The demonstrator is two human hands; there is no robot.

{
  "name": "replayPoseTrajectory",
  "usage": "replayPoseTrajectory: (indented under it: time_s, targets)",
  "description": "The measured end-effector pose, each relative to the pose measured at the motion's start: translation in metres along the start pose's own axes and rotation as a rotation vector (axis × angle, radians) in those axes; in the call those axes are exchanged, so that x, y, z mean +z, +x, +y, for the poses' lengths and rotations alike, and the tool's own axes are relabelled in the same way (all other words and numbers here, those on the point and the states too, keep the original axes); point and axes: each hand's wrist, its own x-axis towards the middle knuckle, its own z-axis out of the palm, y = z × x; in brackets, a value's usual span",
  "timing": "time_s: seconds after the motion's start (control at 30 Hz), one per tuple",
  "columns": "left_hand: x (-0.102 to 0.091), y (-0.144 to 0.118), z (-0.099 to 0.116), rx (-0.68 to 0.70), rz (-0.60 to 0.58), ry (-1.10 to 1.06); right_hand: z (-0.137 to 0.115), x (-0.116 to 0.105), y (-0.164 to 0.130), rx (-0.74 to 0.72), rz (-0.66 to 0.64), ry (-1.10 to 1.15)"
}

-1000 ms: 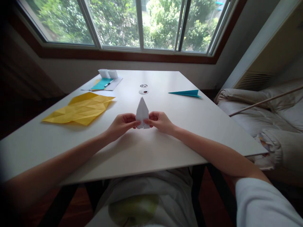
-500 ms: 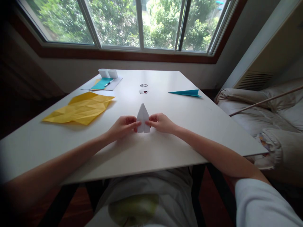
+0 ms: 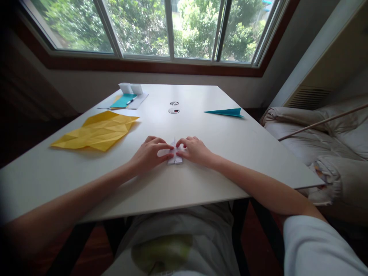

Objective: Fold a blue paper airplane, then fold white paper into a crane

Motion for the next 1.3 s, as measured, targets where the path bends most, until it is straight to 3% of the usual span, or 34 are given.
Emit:
replayPoseTrajectory:
  time_s: [0.23, 0.4, 0.83, 1.1, 1.3]
  targets:
    - [-0.003, -0.001, 0.001, 0.078, -0.004, 0.071, 0.000, -0.003, -0.002, -0.091, -0.007, -0.055]
    - [-0.003, -0.001, 0.000, 0.124, -0.077, 0.086, 0.003, -0.008, 0.000, -0.185, -0.046, -0.059]
    - [-0.010, -0.003, -0.007, 0.173, -0.207, 0.092, -0.001, -0.014, -0.002, -0.155, -0.138, -0.117]
    - [-0.010, -0.001, -0.010, 0.160, -0.205, -0.001, 0.000, -0.014, -0.002, -0.177, -0.126, -0.100]
    - [0.001, 0.006, -0.018, 0.116, -0.086, -0.128, 0.001, -0.010, -0.002, -0.131, -0.116, -0.095]
